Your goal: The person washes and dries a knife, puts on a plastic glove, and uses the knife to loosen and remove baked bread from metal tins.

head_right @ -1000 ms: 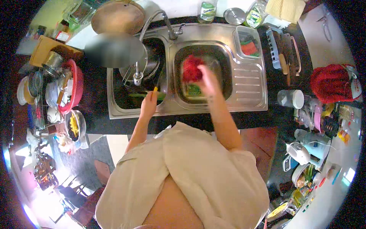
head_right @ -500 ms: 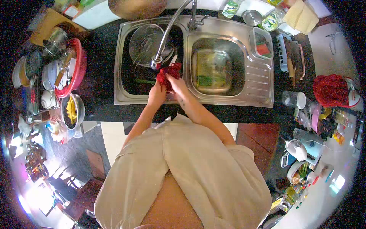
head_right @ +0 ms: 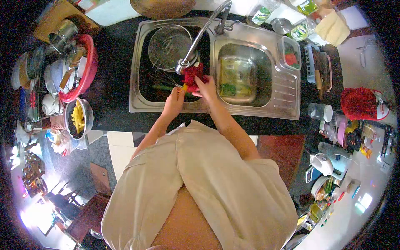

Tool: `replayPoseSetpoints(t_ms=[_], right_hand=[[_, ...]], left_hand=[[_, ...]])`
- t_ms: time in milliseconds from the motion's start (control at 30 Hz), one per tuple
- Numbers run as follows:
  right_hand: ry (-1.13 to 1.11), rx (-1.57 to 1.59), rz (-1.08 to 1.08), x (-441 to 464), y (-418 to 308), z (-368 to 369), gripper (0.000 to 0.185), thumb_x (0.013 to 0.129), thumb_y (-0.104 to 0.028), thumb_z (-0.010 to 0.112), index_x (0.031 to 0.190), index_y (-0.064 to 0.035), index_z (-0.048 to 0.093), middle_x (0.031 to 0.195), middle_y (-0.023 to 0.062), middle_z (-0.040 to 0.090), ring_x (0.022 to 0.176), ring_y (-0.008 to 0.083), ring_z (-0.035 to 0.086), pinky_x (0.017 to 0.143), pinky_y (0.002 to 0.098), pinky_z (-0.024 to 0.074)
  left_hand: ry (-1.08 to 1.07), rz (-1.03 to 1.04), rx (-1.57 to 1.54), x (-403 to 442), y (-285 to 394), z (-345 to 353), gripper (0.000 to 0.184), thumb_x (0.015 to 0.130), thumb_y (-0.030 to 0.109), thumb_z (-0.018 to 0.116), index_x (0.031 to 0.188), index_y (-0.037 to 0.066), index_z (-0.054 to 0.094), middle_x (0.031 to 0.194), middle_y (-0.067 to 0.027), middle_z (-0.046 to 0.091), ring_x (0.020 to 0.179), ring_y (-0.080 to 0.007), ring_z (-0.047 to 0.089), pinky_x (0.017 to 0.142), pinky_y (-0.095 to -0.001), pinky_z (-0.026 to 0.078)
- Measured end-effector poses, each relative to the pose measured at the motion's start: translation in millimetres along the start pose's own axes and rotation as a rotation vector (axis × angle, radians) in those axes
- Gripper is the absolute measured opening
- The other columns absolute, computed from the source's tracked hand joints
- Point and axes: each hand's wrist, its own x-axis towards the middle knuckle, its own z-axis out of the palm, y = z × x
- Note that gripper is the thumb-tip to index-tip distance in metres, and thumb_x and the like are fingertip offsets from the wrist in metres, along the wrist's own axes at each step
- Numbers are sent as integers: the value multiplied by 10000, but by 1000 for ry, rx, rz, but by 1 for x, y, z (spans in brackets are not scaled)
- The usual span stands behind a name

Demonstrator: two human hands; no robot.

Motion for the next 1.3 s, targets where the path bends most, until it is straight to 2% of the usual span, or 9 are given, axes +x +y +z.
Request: replayPoseSetpoints(t_ms=[133, 333, 500, 600, 733, 933, 1033, 1067, 1300], right_hand=[[-334, 261, 344, -7, -3, 2, 322, 862, -321, 596, 1042, -57, 561, 949, 91, 629, 773, 188, 625, 696, 343, 543], [-261, 208, 146, 11, 19, 5, 281, 803, -287, 673, 939, -45, 627, 880, 61, 654, 731, 179, 636, 644, 323, 538], [-165, 31, 14, 21, 11, 11, 283, 786, -300, 694, 869, -34, 643, 808, 49, 651, 655, 143, 617, 611, 310, 517], [-106, 37, -123, 42, 14, 1, 270, 786, -302, 695, 841, -42, 649, 776, 37, 644, 612, 133, 596, 571, 293, 482], [-176, 55, 14, 22, 21, 5, 277, 789, -317, 686, 881, -59, 637, 797, 31, 642, 650, 140, 582, 545, 292, 442], [-106, 259, -73, 52, 1, -11, 282, 771, -316, 699, 917, -84, 631, 765, 30, 634, 617, 123, 591, 519, 267, 432], [-31, -258, -87, 23, 5, 7, 289, 792, -343, 678, 871, -68, 636, 759, 22, 624, 629, 136, 565, 551, 303, 438], [-23, -62, -145, 19, 18, 21, 320, 773, -365, 692, 862, -62, 643, 764, 24, 625, 611, 132, 551, 550, 300, 435], [-16, -377, -244, 35, -49, -36, 410, 793, -405, 657, 910, -12, 647, 781, 63, 654, 677, 151, 587, 645, 308, 462]], left_hand=[[-45, -70, 15, 1, 6, 2, 292, 901, 288, 484, 1001, 14, 467, 827, -273, 595, 802, -445, 573, 657, -498, 440], [-136, -29, -121, 8, -10, 8, 251, 905, 259, 482, 972, 17, 481, 698, -213, 577, 643, -384, 578, 570, -434, 430], [-183, -232, -303, 2, 14, -9, 241, 934, 292, 452, 938, 54, 497, 582, 20, 424, 455, -73, 382, 403, -246, 296], [-332, -406, -426, -3, 25, -20, 257, 935, 335, 439, 931, 86, 502, 546, 43, 378, 395, -63, 316, 342, -226, 242], [-384, -482, -513, 4, 34, -24, 256, 933, 360, 433, 914, 112, 493, 525, 56, 354, 363, -62, 286, 310, -221, 212], [-519, -515, -594, -10, 29, -48, 249, 943, 348, 412, 924, 106, 470, 514, 50, 352, 356, -63, 290, 315, -223, 201], [-480, -479, -633, -1, 23, -45, 243, 943, 349, 411, 920, 116, 474, 523, 54, 350, 361, -55, 271, 317, -216, 195], [-451, -482, -599, -2, 25, -45, 239, 942, 349, 413, 917, 119, 475, 526, 56, 348, 364, -52, 270, 318, -212, 195], [-453, -519, -433, -19, -22, -85, 231, 947, 311, 418, 925, 90, 481, 595, 34, 427, 425, -73, 381, 362, -215, 299]])
